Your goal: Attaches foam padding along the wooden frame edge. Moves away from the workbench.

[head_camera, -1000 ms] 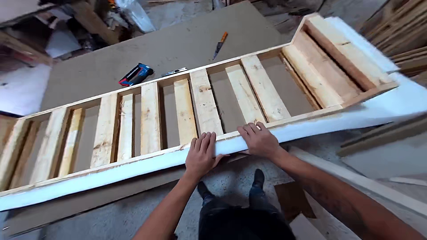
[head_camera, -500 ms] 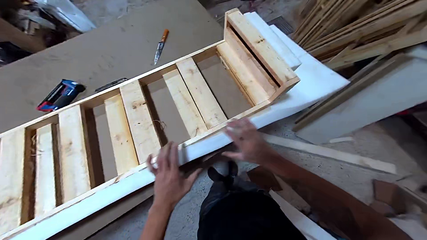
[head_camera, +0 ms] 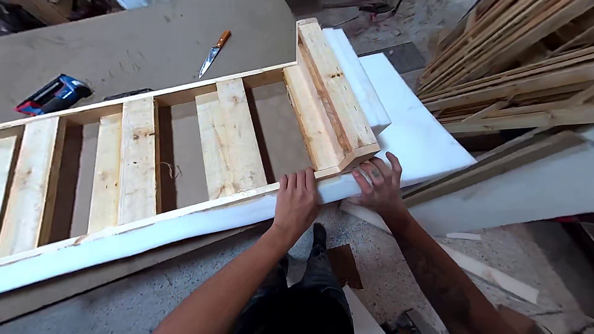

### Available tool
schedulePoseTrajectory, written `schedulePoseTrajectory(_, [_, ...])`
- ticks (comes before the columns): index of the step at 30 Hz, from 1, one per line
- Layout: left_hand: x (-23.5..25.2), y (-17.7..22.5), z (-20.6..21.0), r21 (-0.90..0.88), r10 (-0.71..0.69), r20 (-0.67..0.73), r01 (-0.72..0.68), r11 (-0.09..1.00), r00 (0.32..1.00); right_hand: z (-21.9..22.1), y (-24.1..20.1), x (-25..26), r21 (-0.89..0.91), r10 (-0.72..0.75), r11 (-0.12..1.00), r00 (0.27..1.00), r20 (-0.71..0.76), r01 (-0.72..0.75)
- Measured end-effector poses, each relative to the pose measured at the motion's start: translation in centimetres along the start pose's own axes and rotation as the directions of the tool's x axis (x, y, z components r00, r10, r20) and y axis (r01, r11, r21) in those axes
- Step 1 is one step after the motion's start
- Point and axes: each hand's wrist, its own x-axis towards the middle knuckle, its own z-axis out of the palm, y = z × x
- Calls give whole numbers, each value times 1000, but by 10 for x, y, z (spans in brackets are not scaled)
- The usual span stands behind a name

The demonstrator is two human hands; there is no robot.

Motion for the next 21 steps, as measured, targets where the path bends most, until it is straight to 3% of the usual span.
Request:
schedulePoseTrajectory(7, [16,-8,-19,-37,38,52,-36,999,998,0,9,18,229,91,971,992,-83,-70])
schedulePoseTrajectory(12, [29,-16,-19,-43,18,76,-15,999,997,-4,3,23,291,220,921,963,157,-258])
schedulePoseTrajectory(15, [34,-15,-19,-25,26,121,-23,999,992,-6,-3,25,282,264,905,941,211,-317])
schedulePoseTrajectory(18, [29,-9,-22,-28,20,142,-17,999,990,-22,-21,38,275,376,845,875,303,-459])
schedulePoseTrajectory(20, [15,-4,-29,-33,-3,164,8,999,987,-52,-44,48,324,421,797,854,305,-509])
schedulePoseTrajectory(21, [5,-5,-33,-28,-20,177,25,999,984,-67,-58,48,352,408,809,880,241,-472])
